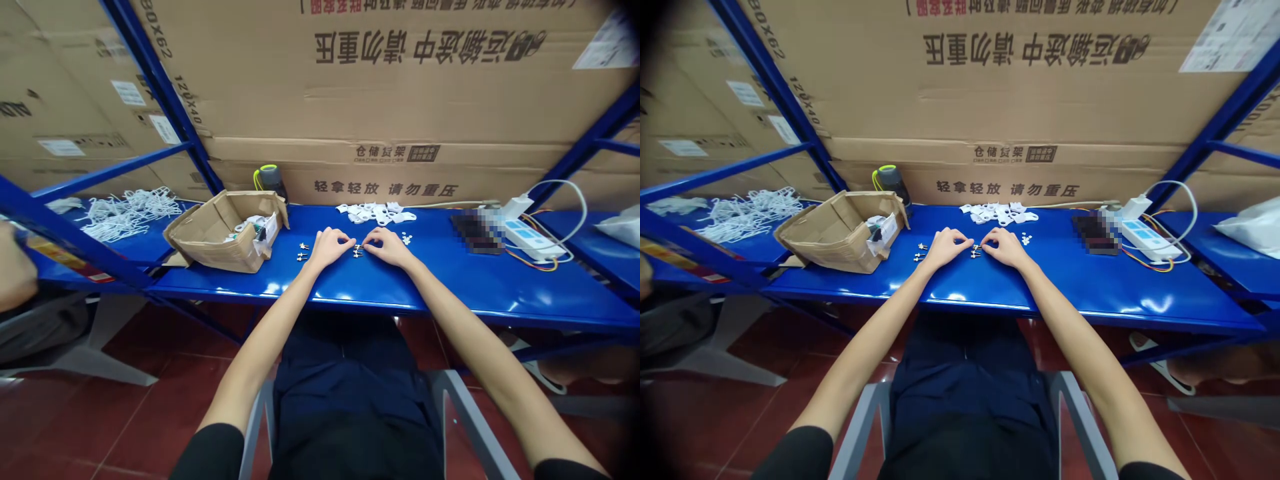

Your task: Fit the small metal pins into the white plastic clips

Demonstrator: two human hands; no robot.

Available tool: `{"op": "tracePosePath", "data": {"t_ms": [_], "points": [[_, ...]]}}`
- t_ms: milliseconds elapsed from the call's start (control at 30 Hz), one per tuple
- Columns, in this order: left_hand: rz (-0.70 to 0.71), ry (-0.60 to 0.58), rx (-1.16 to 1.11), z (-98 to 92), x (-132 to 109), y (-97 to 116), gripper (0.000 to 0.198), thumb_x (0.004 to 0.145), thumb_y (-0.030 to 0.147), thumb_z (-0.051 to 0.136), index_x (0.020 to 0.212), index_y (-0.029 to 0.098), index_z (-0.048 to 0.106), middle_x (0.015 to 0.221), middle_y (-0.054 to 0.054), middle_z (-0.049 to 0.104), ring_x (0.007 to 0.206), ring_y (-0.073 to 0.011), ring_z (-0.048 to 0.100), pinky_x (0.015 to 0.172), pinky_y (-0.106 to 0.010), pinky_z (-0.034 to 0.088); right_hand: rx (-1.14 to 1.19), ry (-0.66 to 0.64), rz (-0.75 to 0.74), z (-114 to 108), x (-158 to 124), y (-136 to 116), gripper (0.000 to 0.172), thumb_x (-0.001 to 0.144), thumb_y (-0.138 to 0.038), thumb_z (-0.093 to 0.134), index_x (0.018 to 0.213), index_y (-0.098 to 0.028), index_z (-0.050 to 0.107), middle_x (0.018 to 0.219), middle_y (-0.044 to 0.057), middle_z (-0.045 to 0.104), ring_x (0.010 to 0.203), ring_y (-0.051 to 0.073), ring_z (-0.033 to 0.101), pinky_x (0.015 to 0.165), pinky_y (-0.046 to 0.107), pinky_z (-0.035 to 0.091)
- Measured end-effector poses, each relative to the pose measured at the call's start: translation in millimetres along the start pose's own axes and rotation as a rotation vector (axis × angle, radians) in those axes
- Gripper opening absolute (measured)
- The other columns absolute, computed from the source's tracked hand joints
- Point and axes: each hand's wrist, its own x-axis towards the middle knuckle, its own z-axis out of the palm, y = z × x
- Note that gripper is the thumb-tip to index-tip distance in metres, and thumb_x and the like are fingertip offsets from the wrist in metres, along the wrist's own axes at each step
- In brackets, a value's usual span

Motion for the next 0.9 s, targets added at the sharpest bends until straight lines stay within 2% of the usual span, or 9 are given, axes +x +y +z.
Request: {"op": "tracePosePath", "data": {"t_ms": [233,400,500,600,700,767,833,900], "points": [[0.001,0.013,0.057,-0.2,0,0,0.032,0.105,0.046,0.062,0.099,0.025,0.085,0.116,-0.005,0.081,0.114,-0.0286,0.063,0.106,-0.044,0.042,0.011,-0.004,-0.001,0,0,-2,0.018,0.097,-0.03,0.065,0.098,-0.025,0.082,0.116,0.007,0.075,0.102,0.024,0.068,0.097,0.039,0.053],[0.026,0.059,0.136,-6.0,-4,6,0.03,0.108,0.038,0.056,0.107,0.023,0.082,0.125,-0.008,0.077,0.121,-0.0295,0.06,0.109,-0.046,0.042,-0.06,0.015,0.03,0,1,3,0.025,0.1,-0.03,0.059,0.11,-0.022,0.08,0.12,0.009,0.076,0.107,0.026,0.068,0.101,0.043,0.053],[0.035,0.097,0.191,-14.0,-25,16,0.029,0.109,0.031,0.052,0.12,0.023,0.078,0.136,-0.009,0.072,0.129,-0.0296,0.058,0.114,-0.047,0.042,-0.162,0.023,0.074,-5,-7,1,0.034,0.102,-0.026,0.053,0.125,-0.021,0.076,0.131,0.012,0.074,0.123,0.03,0.065,0.11,0.049,0.05],[0.078,0.104,0.22,-20.4,-63,28,0.036,0.109,0.027,0.046,0.135,0.022,0.071,0.15,-0.01,0.065,0.141,-0.0286,0.054,0.121,-0.046,0.041,-0.243,0.041,0.09,-10,-32,-12,0.045,0.106,-0.03,0.045,0.144,-0.018,0.068,0.147,0.015,0.068,0.137,0.032,0.06,0.118,0.052,0.047],[0.081,0.029,0.241,-19.3,-102,35,0.046,0.112,0.031,0.039,0.147,0.019,0.065,0.162,-0.01,0.056,0.152,-0.027,0.048,0.129,-0.043,0.037,-0.285,0.038,0.134,-10,-69,-30,0.059,0.111,-0.048,0.039,0.158,-0.018,0.057,0.164,0.016,0.055,0.149,0.035,0.052,0.123,0.054,0.043],[0.062,-0.055,0.258,-14.5,-118,35,0.054,0.112,0.037,0.036,0.159,0.017,0.055,0.172,-0.01,0.045,0.161,-0.0294,0.038,0.135,-0.048,0.029,-0.331,-0.009,0.182,-5,-91,-40,0.075,0.108,-0.065,0.04,0.166,-0.017,0.048,0.171,0.017,0.044,0.158,0.038,0.042,0.127,0.057,0.038],[0.044,-0.121,0.266,-8.7,-126,34,0.061,0.112,0.047,0.037,0.166,0.02,0.046,0.176,-0.008,0.037,0.165,-0.0321,0.03,0.137,-0.055,0.024,-0.372,-0.061,0.219,1,-107,-48,0.087,0.105,-0.075,0.037,0.17,-0.017,0.04,0.175,0.017,0.037,0.163,0.038,0.033,0.131,0.058,0.031],[0.037,-0.148,0.271,-4.2,-127,32,0.066,0.112,0.056,0.036,0.169,0.024,0.042,0.178,-0.006,0.033,0.167,-0.0329,0.025,0.138,-0.058,0.02,-0.402,-0.098,0.244,6,-114,-53,0.091,0.104,-0.08,0.032,0.171,-0.02,0.038,0.177,0.014,0.033,0.166,0.037,0.026,0.135,0.059,0.022]]}}
